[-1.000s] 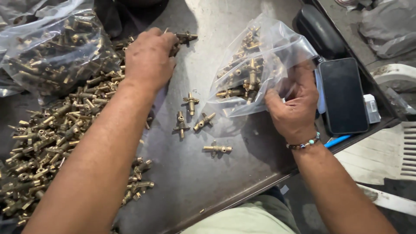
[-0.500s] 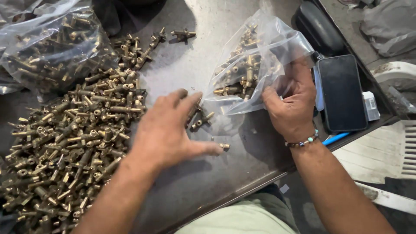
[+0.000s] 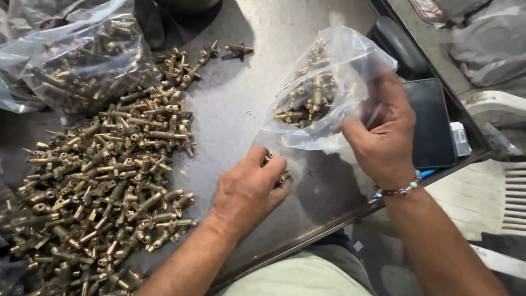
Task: The person is sorting small brass T-junction fittings from a large pile and placing them into clear plastic bags on a workbench.
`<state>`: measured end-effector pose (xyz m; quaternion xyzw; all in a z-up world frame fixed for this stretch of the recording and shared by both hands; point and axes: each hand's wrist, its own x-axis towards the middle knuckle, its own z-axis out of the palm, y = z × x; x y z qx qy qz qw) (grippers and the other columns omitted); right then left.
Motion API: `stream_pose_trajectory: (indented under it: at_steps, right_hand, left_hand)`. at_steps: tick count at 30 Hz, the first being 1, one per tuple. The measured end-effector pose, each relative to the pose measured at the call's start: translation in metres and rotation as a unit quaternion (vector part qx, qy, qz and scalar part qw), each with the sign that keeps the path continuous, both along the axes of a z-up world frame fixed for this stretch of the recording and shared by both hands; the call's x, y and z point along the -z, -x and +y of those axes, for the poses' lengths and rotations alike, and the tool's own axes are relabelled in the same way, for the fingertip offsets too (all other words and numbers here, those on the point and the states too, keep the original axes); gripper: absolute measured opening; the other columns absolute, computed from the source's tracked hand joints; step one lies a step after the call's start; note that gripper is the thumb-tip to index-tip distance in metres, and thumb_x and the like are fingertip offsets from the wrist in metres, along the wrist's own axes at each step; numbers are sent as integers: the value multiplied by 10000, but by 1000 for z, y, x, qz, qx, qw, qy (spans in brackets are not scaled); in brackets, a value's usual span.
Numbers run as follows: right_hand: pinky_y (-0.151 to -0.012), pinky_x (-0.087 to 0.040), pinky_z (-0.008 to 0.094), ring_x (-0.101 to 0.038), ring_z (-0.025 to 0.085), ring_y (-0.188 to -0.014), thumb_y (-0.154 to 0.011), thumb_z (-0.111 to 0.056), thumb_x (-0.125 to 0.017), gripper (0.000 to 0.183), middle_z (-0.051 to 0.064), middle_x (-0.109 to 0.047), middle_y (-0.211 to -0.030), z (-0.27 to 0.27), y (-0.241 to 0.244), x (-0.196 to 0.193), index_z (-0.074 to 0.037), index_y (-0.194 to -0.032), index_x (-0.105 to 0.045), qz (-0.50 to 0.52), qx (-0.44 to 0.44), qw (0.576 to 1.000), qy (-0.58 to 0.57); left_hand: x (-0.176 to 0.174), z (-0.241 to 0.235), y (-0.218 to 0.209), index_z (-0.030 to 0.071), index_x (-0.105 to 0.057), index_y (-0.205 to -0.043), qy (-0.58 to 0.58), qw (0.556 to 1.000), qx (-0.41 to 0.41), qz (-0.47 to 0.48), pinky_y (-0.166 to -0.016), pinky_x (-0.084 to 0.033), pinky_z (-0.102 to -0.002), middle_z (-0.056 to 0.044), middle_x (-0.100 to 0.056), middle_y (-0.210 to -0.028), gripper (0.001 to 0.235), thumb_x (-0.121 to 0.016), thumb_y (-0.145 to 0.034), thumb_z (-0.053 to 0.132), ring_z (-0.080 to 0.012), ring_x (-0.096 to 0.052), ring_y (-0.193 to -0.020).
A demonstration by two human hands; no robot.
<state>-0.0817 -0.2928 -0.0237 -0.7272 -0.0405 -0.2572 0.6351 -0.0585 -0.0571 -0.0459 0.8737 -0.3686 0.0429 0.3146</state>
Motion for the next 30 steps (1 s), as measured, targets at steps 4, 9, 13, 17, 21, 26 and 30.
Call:
stream_pose_trajectory:
  at_steps: [4,9,13,17,21,26,30]
  right_hand:
    - [-994,-552,277,-608,155,-1276,-877,168,-604,704,138,-527,-1523,-4,3,-5,61,-1549,-426,21,20,998,61]
    - [-990,-570,260,-640,125,-1238,-919,135,-590,721,131,-513,-1615,2,2,-10,35,-1602,-382,11,-28,1000,5]
    - [-883,-544,237,-633,107,-1141,-900,128,-608,708,122,-524,-1586,2,2,-22,37,-1572,-402,42,-10,998,38]
    - [-751,-515,234,-590,95,-933,-848,115,-598,691,99,-545,-1489,11,0,-33,34,-1510,-418,85,-8,996,32]
    - [-1038,-537,251,-612,96,-1226,-953,102,-647,663,70,-560,-1445,7,-4,-33,21,-1558,-388,45,-64,997,23]
    - [-992,-558,251,-623,105,-1204,-929,96,-650,704,63,-583,-1366,-3,-1,-36,9,-1567,-367,94,-64,993,-13]
    - [-965,-529,228,-610,98,-1213,-885,126,-599,772,58,-569,-1471,-7,-4,-30,15,-1611,-361,79,-41,996,-8]
  left_hand:
    - [-1,4,4,140,-623,-943,12,999,11,-30,-590,-532,-454,-108,-571,-926,285,-829,-777,246,-336,-661,-742]
    - [-7,8,-4,125,-663,-949,31,998,-10,61,-624,-544,-421,-102,-619,-920,273,-812,-723,159,-319,-672,-733]
    - [-40,2,-7,88,-689,-975,177,945,-77,263,-687,-577,-321,-60,-706,-836,267,-814,-747,147,-212,-716,-743]
    - [-80,-28,-27,69,-661,-1064,262,957,-3,127,-768,-584,-290,-58,-686,-954,278,-817,-844,137,-178,-708,-826]
    - [-93,-65,-54,102,-661,-1104,288,953,88,-3,-776,-579,-330,-95,-667,-1104,314,-827,-850,187,-261,-718,-893]
    - [-75,-56,-79,161,-700,-1088,191,971,142,-8,-798,-594,-340,-82,-673,-1251,213,-776,-900,225,-224,-749,-898]
    - [-71,-37,-84,129,-717,-1075,-4,997,-31,-71,-774,-554,-440,-123,-676,-1161,398,-818,-798,396,-323,-700,-967]
